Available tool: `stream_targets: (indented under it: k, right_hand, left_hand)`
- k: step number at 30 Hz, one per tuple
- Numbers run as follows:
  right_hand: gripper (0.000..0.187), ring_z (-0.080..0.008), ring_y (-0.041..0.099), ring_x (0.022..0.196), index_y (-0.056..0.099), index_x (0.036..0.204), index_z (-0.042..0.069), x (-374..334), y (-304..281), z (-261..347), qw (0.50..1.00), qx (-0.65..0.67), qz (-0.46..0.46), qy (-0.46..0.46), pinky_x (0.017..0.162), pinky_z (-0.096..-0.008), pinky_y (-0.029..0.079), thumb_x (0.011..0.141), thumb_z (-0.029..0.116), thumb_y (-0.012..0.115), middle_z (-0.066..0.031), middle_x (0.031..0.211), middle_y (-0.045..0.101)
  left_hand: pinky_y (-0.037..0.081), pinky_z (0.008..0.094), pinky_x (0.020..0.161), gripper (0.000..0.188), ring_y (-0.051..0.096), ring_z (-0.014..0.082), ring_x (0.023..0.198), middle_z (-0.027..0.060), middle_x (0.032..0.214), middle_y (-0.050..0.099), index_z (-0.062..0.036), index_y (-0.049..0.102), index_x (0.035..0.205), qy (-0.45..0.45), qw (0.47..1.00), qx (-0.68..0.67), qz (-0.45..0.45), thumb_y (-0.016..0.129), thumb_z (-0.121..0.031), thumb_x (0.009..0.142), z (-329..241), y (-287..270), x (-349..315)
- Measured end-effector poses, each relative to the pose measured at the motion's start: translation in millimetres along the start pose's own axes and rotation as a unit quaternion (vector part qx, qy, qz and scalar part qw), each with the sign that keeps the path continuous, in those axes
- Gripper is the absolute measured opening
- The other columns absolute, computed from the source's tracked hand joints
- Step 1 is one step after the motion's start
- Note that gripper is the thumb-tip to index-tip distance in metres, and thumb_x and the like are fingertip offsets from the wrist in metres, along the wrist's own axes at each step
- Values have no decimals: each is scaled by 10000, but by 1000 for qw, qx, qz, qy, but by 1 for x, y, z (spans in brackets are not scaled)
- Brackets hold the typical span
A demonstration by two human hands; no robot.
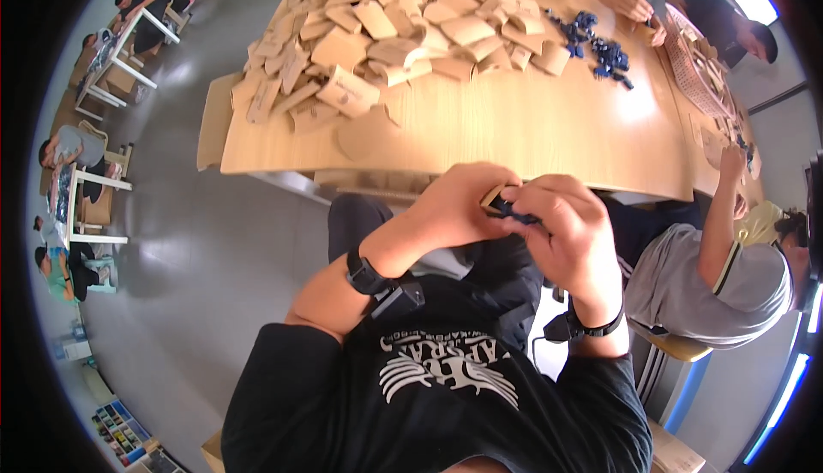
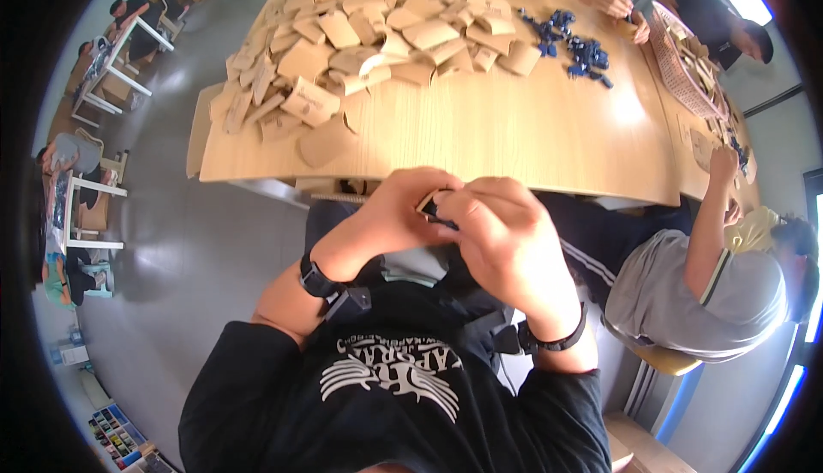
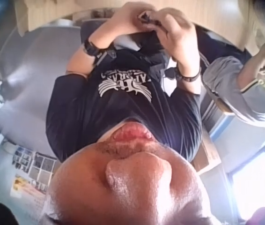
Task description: Packing blue cables into small paper envelopes.
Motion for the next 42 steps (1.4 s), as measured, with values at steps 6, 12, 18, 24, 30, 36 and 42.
stream_targets:
  k: [6,12,18,24,30,36,42]
  right_hand:
    - [304,-321,637,847,643,948,10,-3,7,-14,1000,-5,-14,-8,743,-389,534,661,-58,715,-114,908,667]
    - [189,-288,635,776,661,854,-10,3,29,-45,996,51,-71,4,671,-369,530,687,-64,730,-119,878,674]
    - [166,-282,630,762,656,834,-15,10,36,-63,990,62,-114,-46,659,-355,525,695,-94,702,-115,865,671]
    - [169,-290,631,783,657,838,0,10,39,-70,985,62,-160,33,681,-365,530,701,-97,679,-111,870,673]
    - [186,-281,609,768,680,852,5,12,36,-70,992,86,-89,-10,684,-359,519,688,-80,704,-96,871,673]
    - [244,-288,556,911,724,890,35,8,48,-59,993,97,-55,34,793,-371,491,661,-46,746,-96,1041,641]
    - [250,-301,526,975,741,879,60,5,53,-63,992,55,-64,89,825,-382,479,641,-14,773,-99,1148,607]
  left_hand:
    - [514,356,743,379,656,306,833,122,881,672,-46,639,967,24,1000,14,-1,839,-181,675,24,1,3]
    - [530,329,748,429,684,210,839,106,918,690,-23,630,1089,-88,994,32,52,818,-141,722,35,-7,11]
    - [532,261,721,348,629,79,803,47,882,693,-16,641,1059,-131,984,-112,34,792,-81,752,36,-10,20]
    - [524,265,783,399,653,112,863,70,909,703,-9,636,1089,-117,992,-46,28,813,-127,751,48,-9,31]
    - [552,280,735,343,649,109,834,70,909,683,11,608,1068,-82,989,-117,24,778,-44,776,50,-8,29]
    - [537,306,749,356,654,139,828,81,916,695,-5,625,1077,-30,994,-101,31,773,-23,755,59,-7,28]
    - [537,302,769,355,659,140,858,81,928,705,-1,629,1082,-48,997,-55,39,729,19,743,58,-9,26]
Point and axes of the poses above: each hand's wrist, its own x-axis towards the middle knuckle, its own y-axis out of the palm, z = x × y, the point moved 1 cm from there along x, towards the middle knuckle
